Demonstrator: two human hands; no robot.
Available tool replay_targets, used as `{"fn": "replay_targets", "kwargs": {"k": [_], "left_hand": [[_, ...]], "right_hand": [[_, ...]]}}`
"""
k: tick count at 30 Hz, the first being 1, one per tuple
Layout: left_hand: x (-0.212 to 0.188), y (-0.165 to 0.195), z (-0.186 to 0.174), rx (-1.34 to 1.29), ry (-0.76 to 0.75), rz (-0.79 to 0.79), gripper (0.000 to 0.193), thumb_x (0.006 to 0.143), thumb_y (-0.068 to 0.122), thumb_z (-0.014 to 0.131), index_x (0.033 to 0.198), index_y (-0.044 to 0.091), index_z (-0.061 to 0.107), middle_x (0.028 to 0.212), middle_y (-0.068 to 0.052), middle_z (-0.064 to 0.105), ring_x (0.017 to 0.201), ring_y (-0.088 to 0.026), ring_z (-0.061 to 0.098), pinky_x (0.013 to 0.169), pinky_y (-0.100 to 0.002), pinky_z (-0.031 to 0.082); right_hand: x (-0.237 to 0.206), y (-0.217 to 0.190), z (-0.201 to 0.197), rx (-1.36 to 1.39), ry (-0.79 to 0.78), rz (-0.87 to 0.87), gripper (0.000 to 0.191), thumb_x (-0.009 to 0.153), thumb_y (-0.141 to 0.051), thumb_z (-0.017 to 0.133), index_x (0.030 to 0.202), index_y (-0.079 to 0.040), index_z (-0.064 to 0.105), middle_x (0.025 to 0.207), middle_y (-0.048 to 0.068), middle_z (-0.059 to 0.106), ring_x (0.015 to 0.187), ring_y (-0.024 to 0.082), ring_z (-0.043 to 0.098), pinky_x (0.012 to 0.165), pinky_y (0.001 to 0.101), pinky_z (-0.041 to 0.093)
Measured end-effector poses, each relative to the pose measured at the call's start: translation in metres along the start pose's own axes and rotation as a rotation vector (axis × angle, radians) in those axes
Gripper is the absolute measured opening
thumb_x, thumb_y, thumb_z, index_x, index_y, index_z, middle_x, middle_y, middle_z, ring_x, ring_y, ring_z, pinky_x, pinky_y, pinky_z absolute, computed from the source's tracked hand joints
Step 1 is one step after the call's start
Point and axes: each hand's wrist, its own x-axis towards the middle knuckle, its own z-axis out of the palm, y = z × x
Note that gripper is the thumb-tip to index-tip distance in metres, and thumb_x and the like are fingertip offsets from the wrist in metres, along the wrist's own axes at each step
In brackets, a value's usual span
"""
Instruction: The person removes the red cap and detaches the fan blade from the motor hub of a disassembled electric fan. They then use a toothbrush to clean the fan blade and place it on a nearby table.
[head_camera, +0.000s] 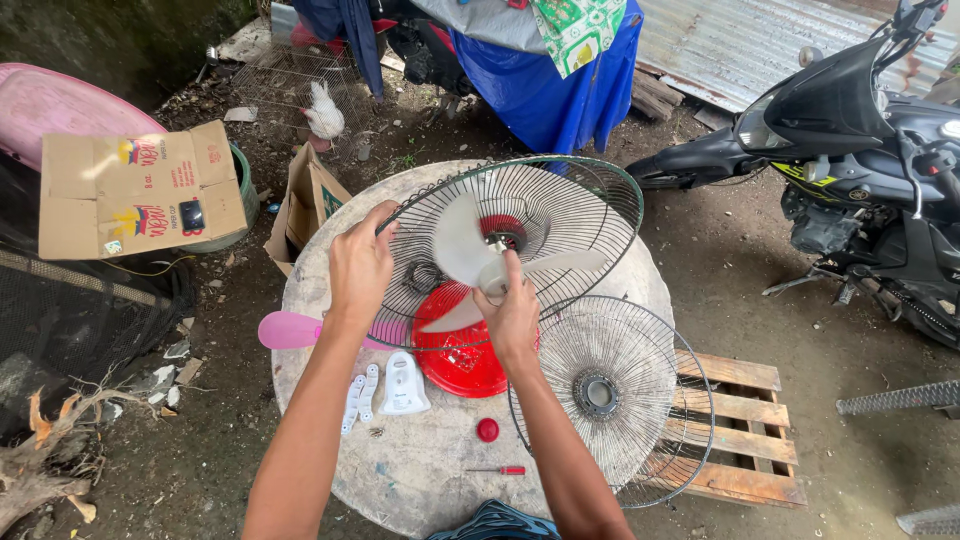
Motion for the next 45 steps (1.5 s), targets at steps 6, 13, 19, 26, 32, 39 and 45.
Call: {"fn": "replay_targets", "kwargs": {"k": [6,13,19,26,32,39,45], "left_hand": [[0.011,0.006,0.0,0.052,-0.042,0.014,0.031,0.097,0.003,0.067,0.128,0.006,0.07,0.093,-0.022,0.073,0.08,-0.04,0.071,0.073,-0.046,0.055],[0.012,0.002,-0.005,0.013,-0.053,0.075,0.028,0.098,0.003,0.066,0.126,0.001,0.068,0.088,-0.021,0.073,0.079,-0.036,0.073,0.07,-0.043,0.055],[0.01,-0.001,-0.007,0.018,-0.051,-0.003,0.025,0.098,0.006,0.069,0.123,0.003,0.068,0.087,-0.02,0.073,0.067,-0.036,0.069,0.065,-0.044,0.052],[0.007,0.0,-0.01,0.032,0.02,0.102,0.035,0.098,0.006,0.071,0.131,0.005,0.061,0.107,-0.021,0.073,0.093,-0.037,0.072,0.078,-0.044,0.055],[0.001,0.001,-0.014,-0.064,0.022,0.064,0.062,0.095,0.008,0.075,0.148,0.002,0.043,0.129,-0.021,0.066,0.112,-0.035,0.069,0.093,-0.044,0.054],[-0.019,0.006,-0.024,-0.034,0.09,0.133,0.062,0.099,0.007,0.075,0.15,-0.003,0.042,0.142,-0.026,0.057,0.132,-0.039,0.058,0.112,-0.046,0.045],[-0.05,0.04,-0.034,0.005,0.204,0.225,0.052,0.101,0.006,0.072,0.146,-0.004,0.047,0.147,-0.028,0.049,0.14,-0.044,0.05,0.12,-0.048,0.041]], "right_hand": [[-0.004,0.011,-0.021,0.038,-0.063,0.005,0.079,0.078,-0.022,0.089,0.146,-0.013,0.048,0.092,0.021,0.072,0.085,0.037,0.072,0.076,0.047,0.058],[-0.024,0.028,-0.033,0.329,-0.063,0.089,0.084,0.081,-0.017,0.084,0.149,-0.008,0.036,0.108,0.019,0.072,0.09,0.024,0.076,0.077,0.0351,0.063],[-0.05,0.071,-0.056,0.816,-0.12,0.116,0.087,0.093,-0.013,0.077,0.155,-0.008,0.017,0.125,0.019,0.059,0.109,0.026,0.073,0.095,0.0414,0.063],[-0.073,0.085,-0.098,1.406,-0.413,0.199,0.095,0.084,-0.051,0.082,0.152,-0.019,0.023,0.12,0.02,0.062,0.097,0.034,0.073,0.082,0.0473,0.062],[-0.071,0.064,-0.116,1.586,-0.486,0.189,0.096,0.074,-0.063,0.084,0.145,-0.025,0.034,0.113,0.023,0.066,0.086,0.035,0.072,0.071,0.0447,0.062],[-0.077,0.055,-0.137,1.546,-0.406,0.215,0.103,0.074,-0.078,0.07,0.145,-0.008,0.041,0.102,0.016,0.065,0.079,0.028,0.069,0.055,0.041,0.058],[-0.086,0.06,-0.13,1.859,-0.606,0.228,0.107,0.083,-0.085,0.051,0.147,0.001,0.041,0.09,0.014,0.065,0.064,0.021,0.059,0.049,0.0351,0.049]]}}
